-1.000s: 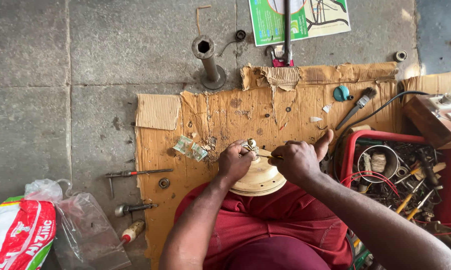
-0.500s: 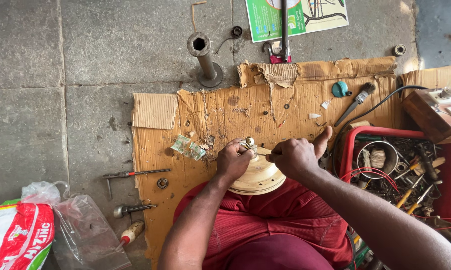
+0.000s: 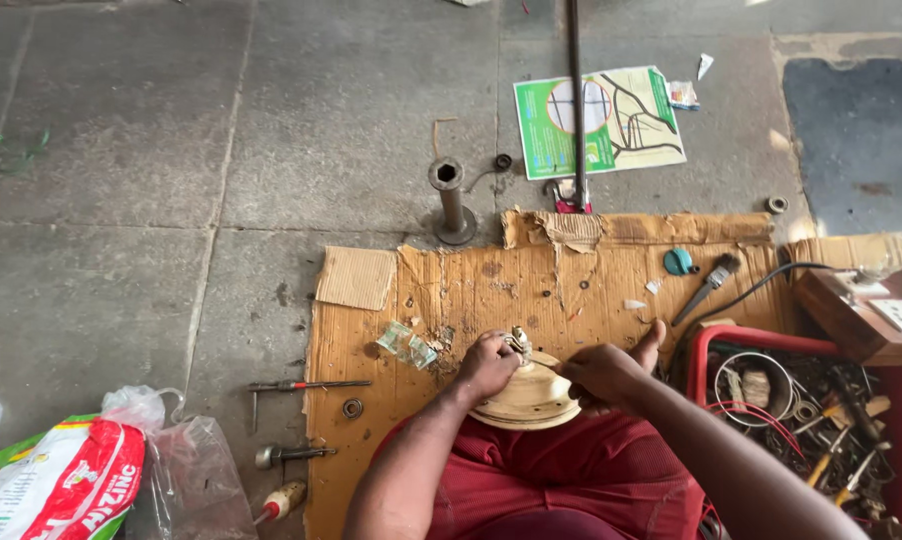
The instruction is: The person sits on the floor and uses a screwdriver to tighten screws on a small cylindrical component mounted on a circular wooden base. They also use pliers to adjust wires and handle a small metal cylinder, placing it onto the assembly.
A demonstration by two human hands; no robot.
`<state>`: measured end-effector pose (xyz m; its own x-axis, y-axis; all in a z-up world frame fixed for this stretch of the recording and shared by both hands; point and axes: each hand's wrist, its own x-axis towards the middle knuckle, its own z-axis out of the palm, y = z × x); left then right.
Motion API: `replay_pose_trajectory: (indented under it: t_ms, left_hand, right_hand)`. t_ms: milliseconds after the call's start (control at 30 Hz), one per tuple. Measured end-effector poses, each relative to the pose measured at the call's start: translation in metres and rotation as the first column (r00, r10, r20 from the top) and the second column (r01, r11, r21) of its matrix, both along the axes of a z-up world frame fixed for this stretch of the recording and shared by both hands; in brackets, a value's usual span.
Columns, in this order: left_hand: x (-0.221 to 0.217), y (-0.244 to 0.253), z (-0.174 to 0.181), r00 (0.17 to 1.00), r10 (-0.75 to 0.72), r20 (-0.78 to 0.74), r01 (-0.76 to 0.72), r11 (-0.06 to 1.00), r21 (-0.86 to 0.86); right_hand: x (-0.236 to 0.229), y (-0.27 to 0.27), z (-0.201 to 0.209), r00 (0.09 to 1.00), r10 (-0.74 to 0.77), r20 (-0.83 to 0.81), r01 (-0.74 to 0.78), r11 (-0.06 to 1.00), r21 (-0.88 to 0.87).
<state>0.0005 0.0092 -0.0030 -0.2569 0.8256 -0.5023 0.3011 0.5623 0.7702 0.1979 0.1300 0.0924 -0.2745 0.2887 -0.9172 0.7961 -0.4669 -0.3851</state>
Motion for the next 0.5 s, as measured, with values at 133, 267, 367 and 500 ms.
replay_pose_trajectory:
  t_ms: [133, 267, 367, 500]
  left_hand:
    - [0.004, 0.005, -0.004, 0.997, 0.071, -0.002, -0.071, 0.997, 0.031]
    - [-0.006, -0.011, 0.019, 0.929, 0.308, 0.207, -0.326, 0.944, 0.058]
    - [-0.015, -0.046, 0.035, 0.784, 0.555, 0.28, -0.581, 0.814, 0.015]
    - [-0.009, -0.095, 0.05, 0.693, 0.686, 0.22, -0.649, 0.727, -0.224]
  right_hand:
    - [0.036, -0.003, -0.023, 0.994, -0.056, -0.091, 0.081, 0.952, 0.296]
    - [0.034, -0.003, -0.041, 0.996, -0.05, 0.078, 0.011, 0.898, 0.44]
    - [0.02, 0.004, -0.051, 0.965, -0.011, 0.261, -0.074, 0.946, 0.315]
    - [0.0, 0.006, -0.057, 0.944, 0.01, 0.331, -0.096, 0.964, 0.247]
